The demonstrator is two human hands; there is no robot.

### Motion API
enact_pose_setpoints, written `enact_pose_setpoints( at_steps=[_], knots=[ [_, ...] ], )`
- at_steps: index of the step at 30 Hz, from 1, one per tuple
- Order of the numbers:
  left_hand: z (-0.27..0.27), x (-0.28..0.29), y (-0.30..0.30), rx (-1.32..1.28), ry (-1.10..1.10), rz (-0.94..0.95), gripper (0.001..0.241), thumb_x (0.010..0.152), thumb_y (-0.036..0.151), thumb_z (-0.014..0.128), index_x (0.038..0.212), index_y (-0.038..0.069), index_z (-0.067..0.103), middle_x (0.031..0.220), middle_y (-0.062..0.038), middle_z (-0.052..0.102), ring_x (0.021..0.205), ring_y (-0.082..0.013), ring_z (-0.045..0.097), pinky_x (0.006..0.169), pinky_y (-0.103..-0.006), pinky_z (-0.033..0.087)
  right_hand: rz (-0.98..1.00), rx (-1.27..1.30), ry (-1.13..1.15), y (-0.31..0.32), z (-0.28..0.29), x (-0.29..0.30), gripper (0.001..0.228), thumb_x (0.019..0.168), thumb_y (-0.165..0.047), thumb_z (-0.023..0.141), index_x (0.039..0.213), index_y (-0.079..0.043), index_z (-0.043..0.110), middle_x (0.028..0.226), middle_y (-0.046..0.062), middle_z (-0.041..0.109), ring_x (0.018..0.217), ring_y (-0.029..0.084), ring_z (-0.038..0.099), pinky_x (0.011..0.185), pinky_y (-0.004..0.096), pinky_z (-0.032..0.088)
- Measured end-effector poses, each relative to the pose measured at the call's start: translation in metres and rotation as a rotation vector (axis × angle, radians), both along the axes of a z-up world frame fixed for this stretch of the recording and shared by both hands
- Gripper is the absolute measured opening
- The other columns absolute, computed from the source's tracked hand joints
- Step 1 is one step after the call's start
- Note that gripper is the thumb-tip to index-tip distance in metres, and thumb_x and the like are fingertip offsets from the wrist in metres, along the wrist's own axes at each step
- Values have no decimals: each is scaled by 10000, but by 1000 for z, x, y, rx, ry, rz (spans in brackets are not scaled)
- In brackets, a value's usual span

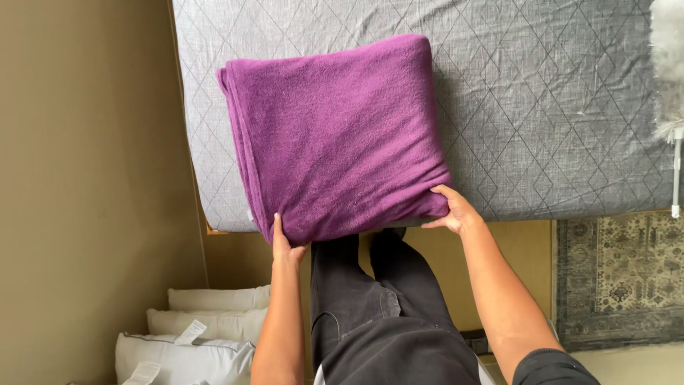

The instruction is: The person folds a purple towel on a bed, smoothing and aligning the edges before rolling it into a compact bundle. After placing the folded towel on a stack of linens, the person uses a feather duster to clean the surface of the bed.

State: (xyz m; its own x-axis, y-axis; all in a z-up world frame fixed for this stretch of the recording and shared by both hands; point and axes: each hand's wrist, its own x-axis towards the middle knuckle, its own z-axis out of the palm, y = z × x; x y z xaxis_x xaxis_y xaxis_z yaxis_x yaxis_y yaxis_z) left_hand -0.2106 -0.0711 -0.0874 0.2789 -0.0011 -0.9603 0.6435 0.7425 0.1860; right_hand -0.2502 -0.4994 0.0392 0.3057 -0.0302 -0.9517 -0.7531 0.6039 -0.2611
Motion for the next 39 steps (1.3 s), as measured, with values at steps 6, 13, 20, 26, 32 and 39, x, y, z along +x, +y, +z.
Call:
enact_pose_setpoints(
  at_steps=[6,13,20,26,32,39],
  knots=[
    [39,13,-18,11,211,-55,1193,753,786,649,1638,132,188,1630,-231,311,1436,-475,387,1090,-736,295,-165,11,-256,-14,-51,-16,673,822,-209,671,1424,14,470,1357,179,605,1239,342,602,1061,562,491],
    [-2,10,-20,-62,44,-15,1134,791,778,634,1631,150,204,1662,-186,278,1479,-449,357,1155,-721,355,-337,10,-389,-8,-40,-44,583,752,-115,645,1316,11,565,1256,120,649,1136,283,640,1037,449,501],
    [46,10,-60,-46,53,-131,1083,802,829,503,1625,173,246,1661,-183,298,1473,-454,356,1137,-719,313,-444,111,-445,-7,-23,-67,609,711,-141,660,1291,17,564,1227,136,650,1109,309,631,1024,460,505],
    [52,-9,-82,-53,-28,5,1060,831,846,486,1621,173,268,1654,-163,319,1472,-446,358,1161,-683,327,-472,148,-446,-2,47,-88,658,688,-165,659,1315,7,554,1225,145,654,1121,318,630,1017,497,510],
    [75,-8,-99,-76,-385,-108,921,821,769,524,1565,240,400,1620,-95,405,1486,-382,381,1181,-647,326,-565,100,-529,-26,86,-113,685,681,-161,661,1331,24,545,1240,157,650,1124,332,631,988,493,535],
    [209,58,-172,-302,-891,-326,894,872,714,656,1579,228,403,1654,-47,396,1559,-327,349,1278,-600,269,-780,-119,-720,-68,163,-126,696,681,-208,676,1323,26,544,1188,155,631,1083,330,629,879,465,587]
  ],
)
